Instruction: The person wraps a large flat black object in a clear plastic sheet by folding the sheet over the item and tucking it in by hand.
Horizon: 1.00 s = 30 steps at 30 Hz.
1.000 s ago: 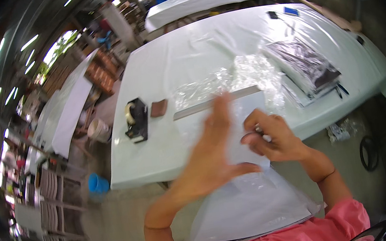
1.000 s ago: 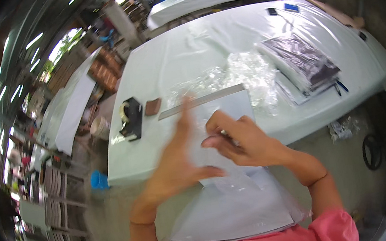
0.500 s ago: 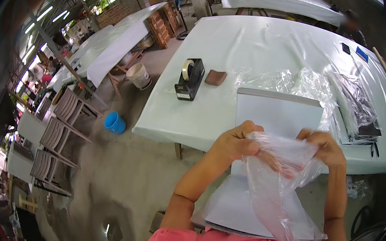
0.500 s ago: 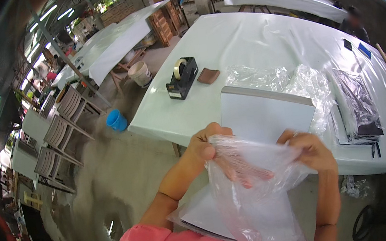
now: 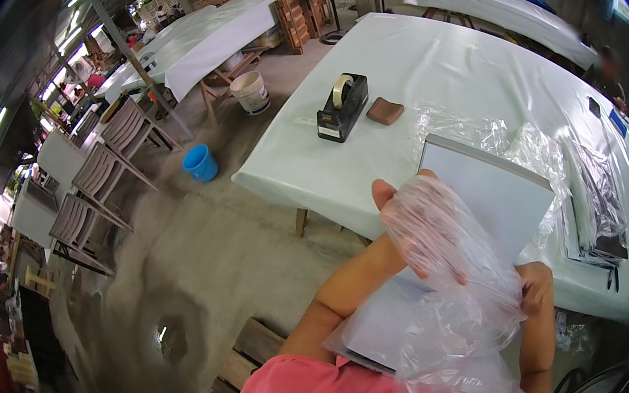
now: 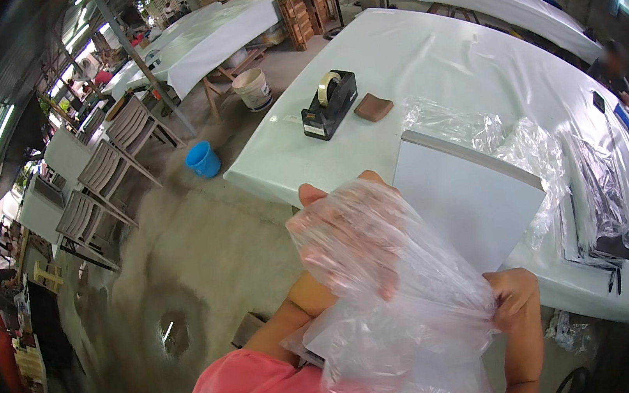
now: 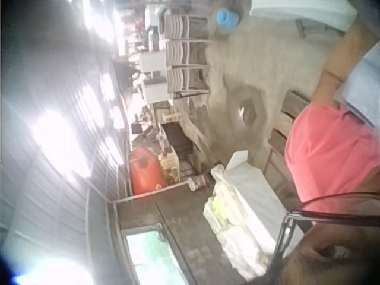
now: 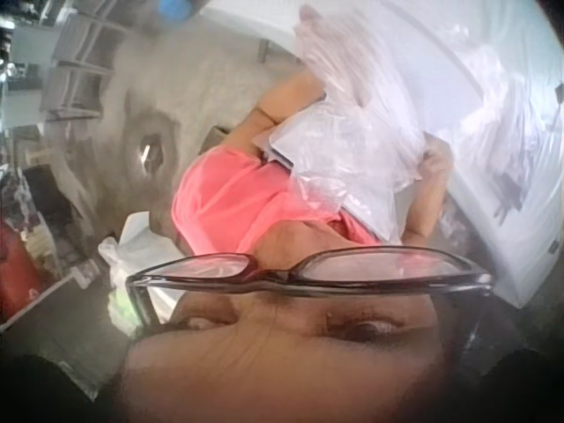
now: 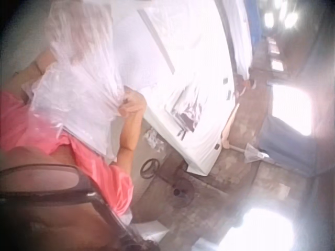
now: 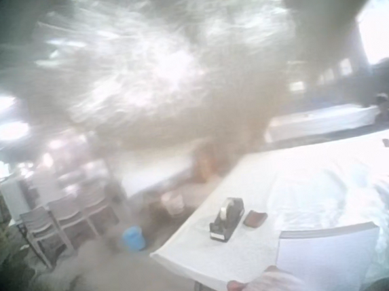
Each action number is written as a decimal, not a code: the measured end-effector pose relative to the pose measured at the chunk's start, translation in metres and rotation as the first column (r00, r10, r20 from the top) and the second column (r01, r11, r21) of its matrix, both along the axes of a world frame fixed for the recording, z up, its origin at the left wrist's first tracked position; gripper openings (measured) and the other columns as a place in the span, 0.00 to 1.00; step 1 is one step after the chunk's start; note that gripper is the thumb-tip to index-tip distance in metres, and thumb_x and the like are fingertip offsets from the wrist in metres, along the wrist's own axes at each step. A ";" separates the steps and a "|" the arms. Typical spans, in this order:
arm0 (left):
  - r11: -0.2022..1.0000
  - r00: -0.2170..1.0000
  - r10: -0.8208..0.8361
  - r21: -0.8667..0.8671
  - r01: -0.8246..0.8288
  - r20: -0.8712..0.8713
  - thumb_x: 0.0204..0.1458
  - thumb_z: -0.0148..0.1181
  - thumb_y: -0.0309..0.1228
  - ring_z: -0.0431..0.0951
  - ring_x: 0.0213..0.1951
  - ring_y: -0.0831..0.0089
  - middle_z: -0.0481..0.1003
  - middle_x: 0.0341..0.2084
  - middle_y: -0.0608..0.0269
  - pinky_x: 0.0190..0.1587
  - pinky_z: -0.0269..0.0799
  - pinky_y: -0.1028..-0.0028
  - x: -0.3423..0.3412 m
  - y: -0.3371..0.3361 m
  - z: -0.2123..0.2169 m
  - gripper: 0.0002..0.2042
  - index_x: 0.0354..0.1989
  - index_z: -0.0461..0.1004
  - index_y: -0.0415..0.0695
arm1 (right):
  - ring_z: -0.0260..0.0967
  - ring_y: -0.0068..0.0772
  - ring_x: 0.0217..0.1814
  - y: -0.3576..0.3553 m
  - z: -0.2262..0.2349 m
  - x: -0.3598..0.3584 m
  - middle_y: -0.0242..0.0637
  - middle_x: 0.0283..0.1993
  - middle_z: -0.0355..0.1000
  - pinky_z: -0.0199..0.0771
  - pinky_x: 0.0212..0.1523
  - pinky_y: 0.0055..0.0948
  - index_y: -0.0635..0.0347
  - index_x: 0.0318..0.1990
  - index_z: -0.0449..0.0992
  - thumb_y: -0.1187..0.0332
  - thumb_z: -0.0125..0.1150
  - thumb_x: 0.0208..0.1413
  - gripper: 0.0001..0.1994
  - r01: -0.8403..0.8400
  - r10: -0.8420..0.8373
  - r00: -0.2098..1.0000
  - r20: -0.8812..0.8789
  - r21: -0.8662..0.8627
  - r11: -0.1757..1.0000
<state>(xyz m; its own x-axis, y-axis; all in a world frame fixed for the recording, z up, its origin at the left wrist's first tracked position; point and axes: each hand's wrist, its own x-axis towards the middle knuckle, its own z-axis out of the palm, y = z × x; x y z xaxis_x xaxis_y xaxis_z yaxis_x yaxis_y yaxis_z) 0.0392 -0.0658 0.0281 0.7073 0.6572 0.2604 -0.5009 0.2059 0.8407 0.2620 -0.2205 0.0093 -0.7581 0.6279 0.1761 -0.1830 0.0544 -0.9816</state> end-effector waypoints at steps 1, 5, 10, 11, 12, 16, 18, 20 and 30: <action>1.000 1.000 0.005 -0.002 -0.005 -0.002 0.42 0.65 0.27 0.73 0.33 0.68 0.70 0.37 0.59 0.31 0.70 0.73 0.004 -0.002 -0.001 0.19 0.43 0.67 0.39 | 0.69 0.33 0.26 -0.002 0.002 -0.002 0.39 0.28 0.72 0.66 0.23 0.29 0.64 0.36 0.74 0.59 0.64 0.48 0.16 -0.070 0.070 0.998 -0.005 -0.011 0.998; 1.000 1.000 0.015 -0.011 -0.015 -0.007 0.41 0.65 0.26 0.73 0.35 0.67 0.70 0.39 0.57 0.32 0.71 0.74 0.005 -0.005 -0.002 0.21 0.45 0.66 0.39 | 0.69 0.33 0.27 -0.016 0.005 -0.004 0.39 0.29 0.72 0.67 0.24 0.29 0.64 0.37 0.74 0.59 0.63 0.49 0.16 0.136 -0.125 0.982 0.139 -0.066 0.989; 1.000 1.000 0.000 -0.014 0.000 -0.028 0.41 0.65 0.25 0.73 0.37 0.65 0.69 0.42 0.55 0.32 0.72 0.74 0.002 -0.004 -0.003 0.24 0.48 0.64 0.39 | 0.70 0.32 0.29 -0.028 0.000 0.002 0.39 0.30 0.72 0.68 0.26 0.29 0.64 0.38 0.74 0.60 0.62 0.49 0.16 0.571 -0.552 0.819 0.160 -0.129 0.811; 0.999 0.999 -0.030 -0.014 0.029 -0.025 0.41 0.65 0.25 0.73 0.38 0.65 0.68 0.42 0.55 0.32 0.73 0.74 0.005 -0.005 -0.002 0.24 0.49 0.64 0.39 | 0.70 0.32 0.29 -0.034 0.002 0.005 0.39 0.31 0.72 0.68 0.26 0.29 0.64 0.38 0.74 0.60 0.62 0.49 0.16 0.649 -0.634 0.761 0.140 -0.146 0.746; 0.999 0.999 -0.035 -0.012 0.035 -0.031 0.41 0.65 0.24 0.73 0.38 0.64 0.68 0.43 0.54 0.32 0.73 0.74 0.004 -0.006 -0.002 0.25 0.49 0.63 0.39 | 0.70 0.32 0.29 -0.033 -0.001 0.006 0.39 0.31 0.72 0.68 0.26 0.29 0.64 0.38 0.73 0.60 0.62 0.49 0.16 0.689 -0.684 0.723 0.101 -0.175 0.703; 0.997 0.995 -0.076 0.003 0.077 -0.071 0.41 0.65 0.24 0.73 0.40 0.63 0.68 0.45 0.52 0.32 0.74 0.74 -0.009 0.000 -0.001 0.27 0.51 0.62 0.38 | 0.70 0.32 0.31 -0.027 -0.016 0.009 0.39 0.32 0.72 0.69 0.27 0.28 0.65 0.39 0.73 0.60 0.61 0.49 0.16 0.768 -0.828 0.549 -0.112 -0.323 0.553; 0.991 0.986 -0.127 0.025 0.130 -0.110 0.41 0.65 0.23 0.73 0.41 0.62 0.67 0.46 0.51 0.32 0.74 0.74 -0.025 0.003 0.001 0.28 0.52 0.61 0.38 | 0.70 0.32 0.31 -0.020 -0.024 0.011 0.39 0.33 0.72 0.69 0.28 0.28 0.65 0.39 0.73 0.61 0.61 0.49 0.16 0.745 -0.849 0.472 -0.236 -0.408 0.528; 0.944 0.936 -0.320 0.040 0.329 -0.147 0.41 0.65 0.23 0.73 0.42 0.62 0.67 0.47 0.50 0.33 0.75 0.74 -0.017 0.012 0.005 0.29 0.54 0.60 0.38 | 0.70 0.32 0.32 -0.036 -0.021 0.024 0.39 0.33 0.72 0.70 0.28 0.28 0.65 0.40 0.73 0.61 0.60 0.49 0.16 0.750 -0.884 0.324 -0.338 -0.477 0.458; 0.396 0.369 -0.857 -0.001 0.918 -0.360 0.40 0.64 0.21 0.73 0.47 0.58 0.65 0.52 0.46 0.33 0.77 0.75 -0.023 0.046 0.002 0.34 0.59 0.56 0.38 | 0.71 0.31 0.34 -0.061 0.003 0.045 0.39 0.36 0.72 0.72 0.31 0.28 0.66 0.41 0.73 0.62 0.59 0.50 0.16 0.543 -0.625 0.318 -0.713 -0.404 0.737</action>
